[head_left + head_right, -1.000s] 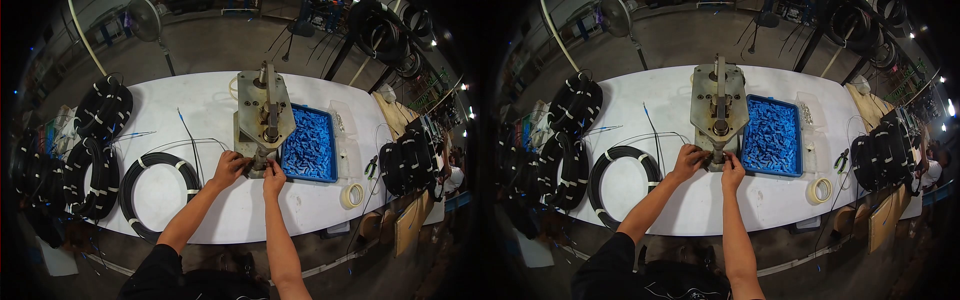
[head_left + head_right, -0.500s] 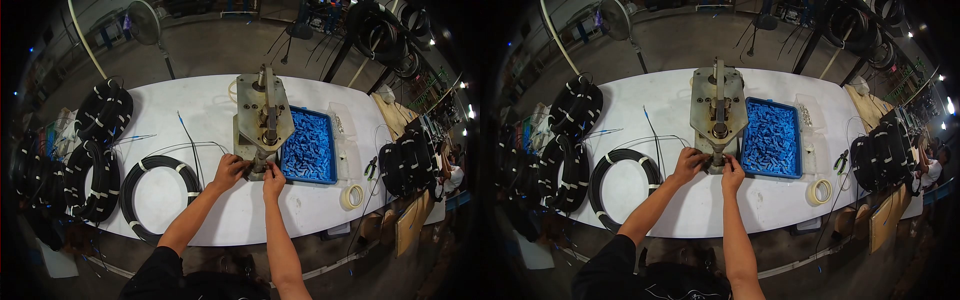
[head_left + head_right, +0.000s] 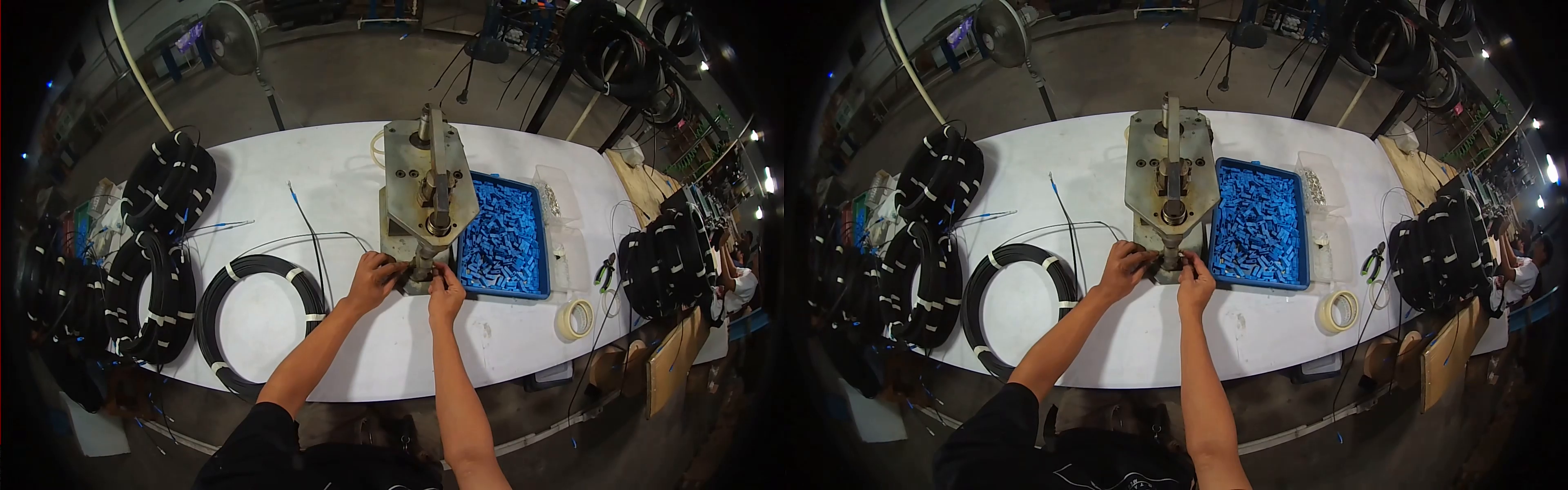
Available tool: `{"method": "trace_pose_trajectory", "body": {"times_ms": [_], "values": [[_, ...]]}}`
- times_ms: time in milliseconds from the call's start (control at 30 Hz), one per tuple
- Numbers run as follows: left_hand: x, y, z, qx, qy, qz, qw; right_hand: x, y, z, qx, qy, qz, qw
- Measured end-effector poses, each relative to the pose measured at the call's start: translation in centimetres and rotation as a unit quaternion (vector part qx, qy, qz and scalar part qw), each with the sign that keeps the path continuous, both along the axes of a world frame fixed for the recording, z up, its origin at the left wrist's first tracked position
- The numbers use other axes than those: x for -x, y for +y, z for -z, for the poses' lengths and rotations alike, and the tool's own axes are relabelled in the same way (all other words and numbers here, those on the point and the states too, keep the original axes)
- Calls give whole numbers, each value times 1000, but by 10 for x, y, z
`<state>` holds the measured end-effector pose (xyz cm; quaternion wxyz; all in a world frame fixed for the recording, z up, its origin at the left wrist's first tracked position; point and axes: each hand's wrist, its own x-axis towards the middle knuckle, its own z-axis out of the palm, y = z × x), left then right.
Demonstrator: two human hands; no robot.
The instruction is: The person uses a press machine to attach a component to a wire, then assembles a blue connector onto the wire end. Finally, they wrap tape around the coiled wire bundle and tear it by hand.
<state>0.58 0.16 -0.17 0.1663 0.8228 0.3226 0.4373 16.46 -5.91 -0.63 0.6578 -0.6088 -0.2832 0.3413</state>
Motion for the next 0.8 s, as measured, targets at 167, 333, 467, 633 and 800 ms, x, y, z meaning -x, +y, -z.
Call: {"method": "trace_pose_trajectory", "body": {"times_ms": [167, 333, 467, 633, 800], "values": [[0, 0, 1, -5, -2, -2, 1000, 0, 0, 0, -3, -7, -2, 1000], [0, 2, 5, -10, -4, -1, 1000, 0, 0, 3, -3, -5, -1, 1000], [-1, 1, 2, -1, -4, -2, 1000, 1, 1, 1, -9, -5, 3, 1000], [-1, 0, 0, -6, -4, -5, 1000, 2, 1, -2, -4, -7, 7, 1000], [-1, -1, -2, -5, 1, -7, 1000, 2, 1, -3, -6, -1, 7, 1000]]}}
